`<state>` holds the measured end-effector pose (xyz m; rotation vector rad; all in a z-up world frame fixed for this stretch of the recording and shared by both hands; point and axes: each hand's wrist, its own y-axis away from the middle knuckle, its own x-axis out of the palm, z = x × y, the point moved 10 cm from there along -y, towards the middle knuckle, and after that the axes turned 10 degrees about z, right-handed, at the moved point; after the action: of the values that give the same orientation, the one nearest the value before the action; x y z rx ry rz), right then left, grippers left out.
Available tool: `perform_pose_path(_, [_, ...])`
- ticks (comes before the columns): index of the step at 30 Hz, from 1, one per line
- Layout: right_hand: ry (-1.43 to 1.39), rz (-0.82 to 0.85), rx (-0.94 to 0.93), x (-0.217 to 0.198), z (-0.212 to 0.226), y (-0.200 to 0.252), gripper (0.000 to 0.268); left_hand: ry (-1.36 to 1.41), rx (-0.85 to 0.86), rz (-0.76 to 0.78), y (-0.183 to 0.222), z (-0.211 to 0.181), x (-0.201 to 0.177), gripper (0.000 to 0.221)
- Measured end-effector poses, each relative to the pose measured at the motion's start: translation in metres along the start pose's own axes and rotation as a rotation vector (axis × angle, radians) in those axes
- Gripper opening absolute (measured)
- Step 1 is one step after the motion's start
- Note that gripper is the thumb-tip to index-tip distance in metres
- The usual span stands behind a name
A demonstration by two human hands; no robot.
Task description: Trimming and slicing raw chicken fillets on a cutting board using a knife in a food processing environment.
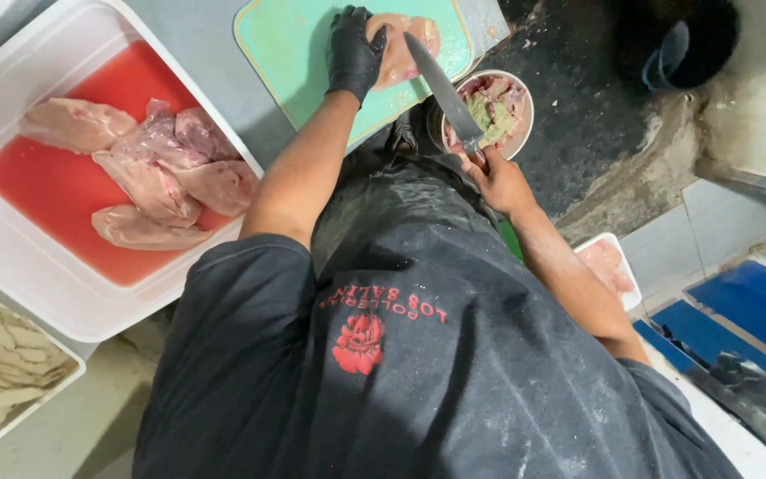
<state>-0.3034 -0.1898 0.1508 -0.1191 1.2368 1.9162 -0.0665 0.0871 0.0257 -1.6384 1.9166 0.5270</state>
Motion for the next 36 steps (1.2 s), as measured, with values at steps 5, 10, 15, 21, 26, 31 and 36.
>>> perform_pose_path(5, [0.071,0.016,-0.056,0.023,0.010,-0.014,0.043,0.187,-0.063,0.000,0.004,-0.018,-0.020,0.011])
perform_pose_path(10, [0.061,0.019,0.035,0.027,0.031,-0.025,0.038,0.540,-0.073,0.065,0.028,-0.034,-0.059,0.012])
perform_pose_path(15, [0.095,0.003,-0.033,0.020,0.061,-0.028,0.039,0.781,-0.095,-0.025,0.049,-0.032,-0.084,0.015])
perform_pose_path(21, [0.125,0.166,-0.090,0.049,0.106,-0.053,0.050,0.464,-0.127,-0.243,0.068,-0.025,-0.120,0.034])
perform_pose_path(26, [0.083,0.197,0.104,0.046,0.124,-0.070,0.032,0.756,-0.279,-0.416,0.099,-0.094,-0.230,0.027])
perform_pose_path(31, [0.089,0.093,-0.110,0.042,0.124,-0.095,0.042,0.372,0.091,-0.293,0.091,-0.188,-0.324,0.023])
perform_pose_path(36, [0.023,-0.084,-0.250,0.036,0.096,-0.074,0.048,0.095,-0.138,0.143,0.081,-0.071,-0.157,0.040])
